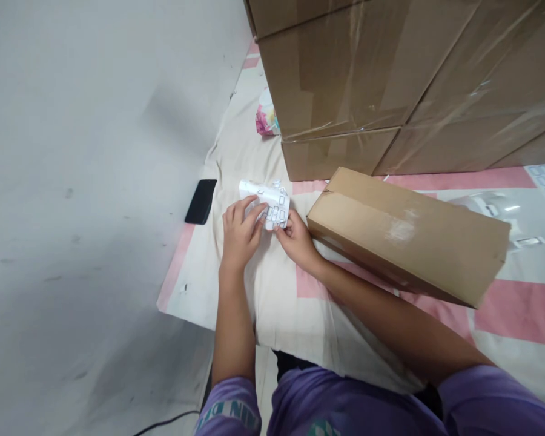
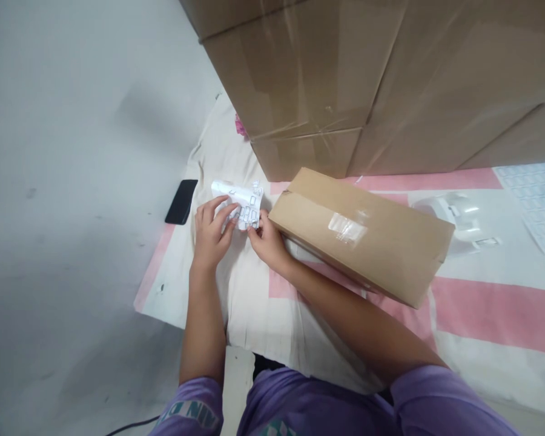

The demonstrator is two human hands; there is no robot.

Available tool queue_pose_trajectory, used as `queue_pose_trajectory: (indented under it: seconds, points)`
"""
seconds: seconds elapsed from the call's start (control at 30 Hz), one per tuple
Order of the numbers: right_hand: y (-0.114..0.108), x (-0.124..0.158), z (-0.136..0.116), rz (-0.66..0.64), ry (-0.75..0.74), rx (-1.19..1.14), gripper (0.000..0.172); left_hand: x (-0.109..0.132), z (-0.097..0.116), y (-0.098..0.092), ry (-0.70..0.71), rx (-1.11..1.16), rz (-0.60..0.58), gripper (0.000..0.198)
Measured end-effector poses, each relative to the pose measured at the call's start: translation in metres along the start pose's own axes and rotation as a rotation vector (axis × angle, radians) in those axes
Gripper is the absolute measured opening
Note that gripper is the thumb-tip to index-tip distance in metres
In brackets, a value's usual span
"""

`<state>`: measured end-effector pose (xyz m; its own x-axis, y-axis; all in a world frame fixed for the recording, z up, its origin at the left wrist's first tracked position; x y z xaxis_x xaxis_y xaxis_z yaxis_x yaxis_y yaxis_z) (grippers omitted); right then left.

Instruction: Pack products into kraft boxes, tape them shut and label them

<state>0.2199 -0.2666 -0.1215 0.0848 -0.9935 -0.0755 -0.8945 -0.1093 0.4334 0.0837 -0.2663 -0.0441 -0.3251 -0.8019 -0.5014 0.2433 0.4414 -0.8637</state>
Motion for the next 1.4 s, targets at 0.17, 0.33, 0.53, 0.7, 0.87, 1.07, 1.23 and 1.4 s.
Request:
queue_pose_trajectory:
  seconds: [0.17,0.33,0.53,0.7,0.87,1.07,1.23,1.4]
  points:
    - [-0.001,0.001,0.001,0.011,-0.001,0.021,0.018,0.003,-0.014,-0.009,-0.08,0.012,0.1,0.026]
    - [-0.001,0.001,-0.001,0.015,0.001,0.008,0.019,0.003,-0.008,-0.01,-0.033,0.024,0.056,0.036]
    - [0.0,0.001,-0.004,0.0,0.008,0.008,0.02,0.001,-0.004,-0.001,-0.066,-0.013,0.035,0.046]
    - [0.0,0.001,-0.002,-0.005,0.018,-0.005,0.023,0.001,-0.004,0.001,-0.08,-0.05,0.04,0.039]
    - [0.001,0.001,-0.003,-0.006,0.027,-0.029,0.023,0.001,-0.001,0.004,-0.08,-0.032,0.034,0.035]
    - [0.0,0.0,-0.003,0.011,0.016,-0.012,0.024,0.0,-0.002,0.001,-0.096,-0.008,0.06,0.031]
    - [0.0,0.001,-0.003,0.013,0.0,-0.003,0.024,0.0,-0.003,0.0,-0.108,0.014,0.047,0.031]
    - [0.0,0.001,-0.005,0.018,0.01,-0.015,0.025,0.0,-0.002,-0.001,-0.094,0.047,0.037,0.025]
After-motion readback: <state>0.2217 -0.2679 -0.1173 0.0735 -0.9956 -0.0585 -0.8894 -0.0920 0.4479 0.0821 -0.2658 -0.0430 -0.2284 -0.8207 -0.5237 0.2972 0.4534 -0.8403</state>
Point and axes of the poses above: each hand's wrist, its own x-axis away from the middle knuckle, its own y-axis out of the palm, z = x × y, the point moved 5 cm from there along -x, towards the middle knuckle, and after that the axes turned 11 degrees about -x, right-handed, at the moved point
